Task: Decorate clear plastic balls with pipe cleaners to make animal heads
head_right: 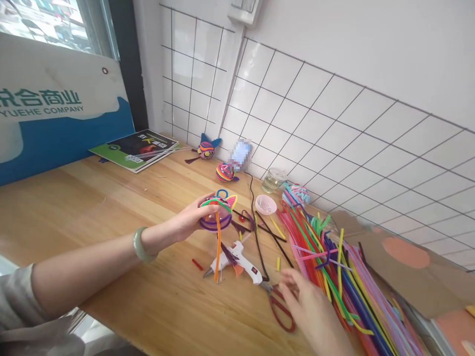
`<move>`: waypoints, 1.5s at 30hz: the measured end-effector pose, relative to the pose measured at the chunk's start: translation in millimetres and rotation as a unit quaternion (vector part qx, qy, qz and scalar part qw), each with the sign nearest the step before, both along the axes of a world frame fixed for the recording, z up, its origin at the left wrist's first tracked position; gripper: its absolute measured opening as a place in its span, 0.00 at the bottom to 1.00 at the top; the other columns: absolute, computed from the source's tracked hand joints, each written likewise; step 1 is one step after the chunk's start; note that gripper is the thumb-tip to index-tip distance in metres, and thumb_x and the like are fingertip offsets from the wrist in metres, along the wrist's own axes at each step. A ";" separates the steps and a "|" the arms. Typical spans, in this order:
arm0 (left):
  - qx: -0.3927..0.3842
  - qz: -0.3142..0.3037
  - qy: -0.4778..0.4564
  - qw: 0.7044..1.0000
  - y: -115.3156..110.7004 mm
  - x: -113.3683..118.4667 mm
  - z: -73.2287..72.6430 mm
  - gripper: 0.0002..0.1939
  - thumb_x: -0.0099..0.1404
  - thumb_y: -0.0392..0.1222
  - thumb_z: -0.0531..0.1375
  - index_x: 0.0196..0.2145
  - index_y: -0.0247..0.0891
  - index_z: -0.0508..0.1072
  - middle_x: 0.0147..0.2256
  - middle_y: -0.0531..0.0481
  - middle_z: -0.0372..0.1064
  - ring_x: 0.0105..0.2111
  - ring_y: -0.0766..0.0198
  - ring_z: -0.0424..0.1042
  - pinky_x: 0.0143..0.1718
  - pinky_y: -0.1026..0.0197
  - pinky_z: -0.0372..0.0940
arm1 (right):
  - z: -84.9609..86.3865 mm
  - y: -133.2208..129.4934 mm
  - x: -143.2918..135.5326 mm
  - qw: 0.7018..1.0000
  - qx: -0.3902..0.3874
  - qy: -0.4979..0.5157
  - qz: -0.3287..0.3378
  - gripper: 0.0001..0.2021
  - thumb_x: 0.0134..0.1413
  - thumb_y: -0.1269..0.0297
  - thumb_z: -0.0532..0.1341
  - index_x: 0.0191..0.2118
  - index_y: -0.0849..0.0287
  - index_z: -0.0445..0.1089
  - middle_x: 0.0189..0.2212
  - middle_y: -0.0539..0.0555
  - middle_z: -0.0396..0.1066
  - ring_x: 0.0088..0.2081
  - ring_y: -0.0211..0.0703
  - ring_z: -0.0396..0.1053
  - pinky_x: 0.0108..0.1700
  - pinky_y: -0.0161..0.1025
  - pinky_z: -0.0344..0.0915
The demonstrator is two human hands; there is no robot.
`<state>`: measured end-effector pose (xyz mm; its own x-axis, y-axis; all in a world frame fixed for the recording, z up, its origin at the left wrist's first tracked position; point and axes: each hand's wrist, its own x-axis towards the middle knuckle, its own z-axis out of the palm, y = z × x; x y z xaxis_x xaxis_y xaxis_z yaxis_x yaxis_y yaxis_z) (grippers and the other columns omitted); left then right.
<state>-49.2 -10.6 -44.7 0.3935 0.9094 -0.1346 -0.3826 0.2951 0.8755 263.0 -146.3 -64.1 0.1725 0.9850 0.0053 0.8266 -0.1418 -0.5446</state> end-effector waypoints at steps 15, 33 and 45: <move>0.012 -0.048 -0.034 0.998 9.8 -2.4 -12.0 0.24 0.57 0.51 0.66 0.49 0.40 0.70 0.45 0.44 0.74 0.39 0.55 0.76 0.38 0.54 0.72 | -54.7 -45.4 30.5 0.903 0.170 -0.352 0.178 0.22 0.51 0.74 0.50 0.51 0.58 0.70 0.42 0.59 0.78 0.41 0.49 0.78 0.41 0.42 0.75; -0.006 -0.017 -0.137 0.990 28.8 -29.0 20.0 0.16 0.59 0.49 0.63 0.43 0.39 0.73 0.37 0.48 0.75 0.38 0.56 0.76 0.42 0.51 0.71 | 9.7 -22.2 -30.3 0.998 -0.009 0.052 0.016 0.25 0.47 0.51 0.65 0.50 0.58 0.70 0.37 0.56 0.78 0.40 0.47 0.77 0.42 0.36 0.73; 0.107 -0.087 0.110 0.984 21.6 -31.5 17.4 0.41 0.53 0.51 0.68 0.61 0.37 0.61 0.58 0.39 0.66 0.57 0.48 0.66 0.57 0.49 0.61 | 84.6 30.2 -98.9 0.920 -0.270 0.175 0.225 0.19 0.51 0.59 0.65 0.49 0.55 0.67 0.33 0.48 0.66 0.36 0.38 0.65 0.41 0.35 0.64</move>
